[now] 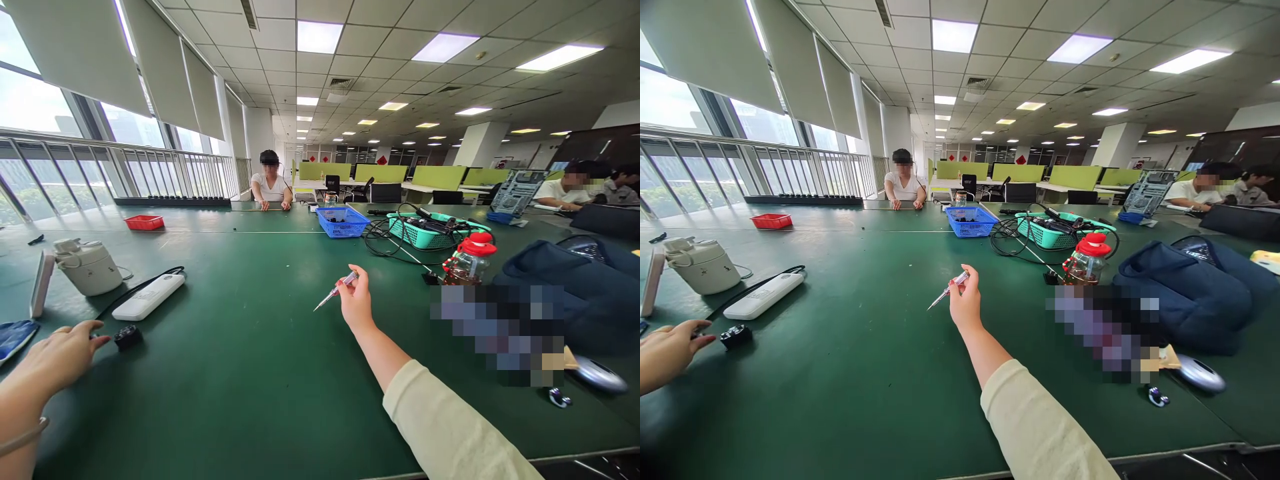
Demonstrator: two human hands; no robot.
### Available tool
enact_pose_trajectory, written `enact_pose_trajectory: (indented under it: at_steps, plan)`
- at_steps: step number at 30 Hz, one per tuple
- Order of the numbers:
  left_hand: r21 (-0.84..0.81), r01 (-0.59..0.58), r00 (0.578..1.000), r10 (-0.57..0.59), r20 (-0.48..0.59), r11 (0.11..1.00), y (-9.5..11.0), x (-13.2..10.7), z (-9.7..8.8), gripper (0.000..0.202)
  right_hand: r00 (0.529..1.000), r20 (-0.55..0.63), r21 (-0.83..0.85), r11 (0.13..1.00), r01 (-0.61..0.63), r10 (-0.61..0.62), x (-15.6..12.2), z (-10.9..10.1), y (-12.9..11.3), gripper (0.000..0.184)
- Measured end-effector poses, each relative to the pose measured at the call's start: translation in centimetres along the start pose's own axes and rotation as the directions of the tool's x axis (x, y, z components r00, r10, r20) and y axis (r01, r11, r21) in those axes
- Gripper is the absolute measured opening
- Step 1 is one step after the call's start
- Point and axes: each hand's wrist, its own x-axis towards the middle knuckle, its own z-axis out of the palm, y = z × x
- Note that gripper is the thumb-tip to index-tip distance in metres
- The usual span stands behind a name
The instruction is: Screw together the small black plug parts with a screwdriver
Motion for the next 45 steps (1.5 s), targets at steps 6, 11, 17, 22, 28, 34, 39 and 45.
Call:
enact_pose_trajectory:
  at_steps: [6, 11, 17, 22, 28, 34, 39, 45]
  plan:
    - [-0.026, -0.196, 0.979, 0.194, -0.056, 0.98, 5.0, -0.7, -2.2, 0.07, 1.0, 0.005, 0.001, 1.0, -0.006, 0.006, 0.0, -0.1, -0.3, 0.045]
    - [-0.013, -0.266, 0.962, 0.267, 0.056, 0.964, 6.3, -0.8, -1.7, 0.062, 1.0, 0.011, 0.033, 0.999, -0.005, 0.004, 0.0, -0.1, -0.4, 0.045]
    - [0.065, -0.257, 0.964, 0.25, 0.092, 0.964, 5.9, -0.5, -1.1, 0.063, 1.0, 0.014, 0.023, 1.0, -0.015, 0.015, 0.0, -0.2, -0.6, 0.048]
    - [0.067, -0.262, 0.962, 0.254, 0.101, 0.963, 5.3, 0.0, -0.6, 0.063, 1.0, -0.002, 0.021, 1.0, -0.018, 0.018, -0.1, 0.0, -0.8, 0.046]
    - [-0.017, -0.232, 0.963, 0.232, 0.138, 0.973, 4.6, 0.2, -0.4, 0.066, 1.0, -0.013, 0.019, 1.0, -0.005, 0.005, -0.1, 0.0, -0.9, 0.044]
    - [-0.041, -0.179, 0.961, 0.183, 0.207, 0.983, 6.2, -0.7, -2.0, 0.065, 1.0, -0.008, 0.013, 1.0, -0.016, 0.016, -0.2, 0.0, -1.2, 0.043]
    - [-0.048, -0.154, 0.983, 0.158, 0.098, 0.987, 5.6, -1.4, -1.9, 0.053, 1.0, 0.006, 0.004, 1.0, -0.02, 0.02, -0.2, 0.0, -1.2, 0.043]
    - [-0.075, -0.26, 0.966, 0.259, -0.017, 0.963, 6.7, -2.1, -3.1, 0.047, 1.0, 0.01, 0.009, 1.0, -0.022, 0.022, -0.2, 0.0, -1.2, 0.044]
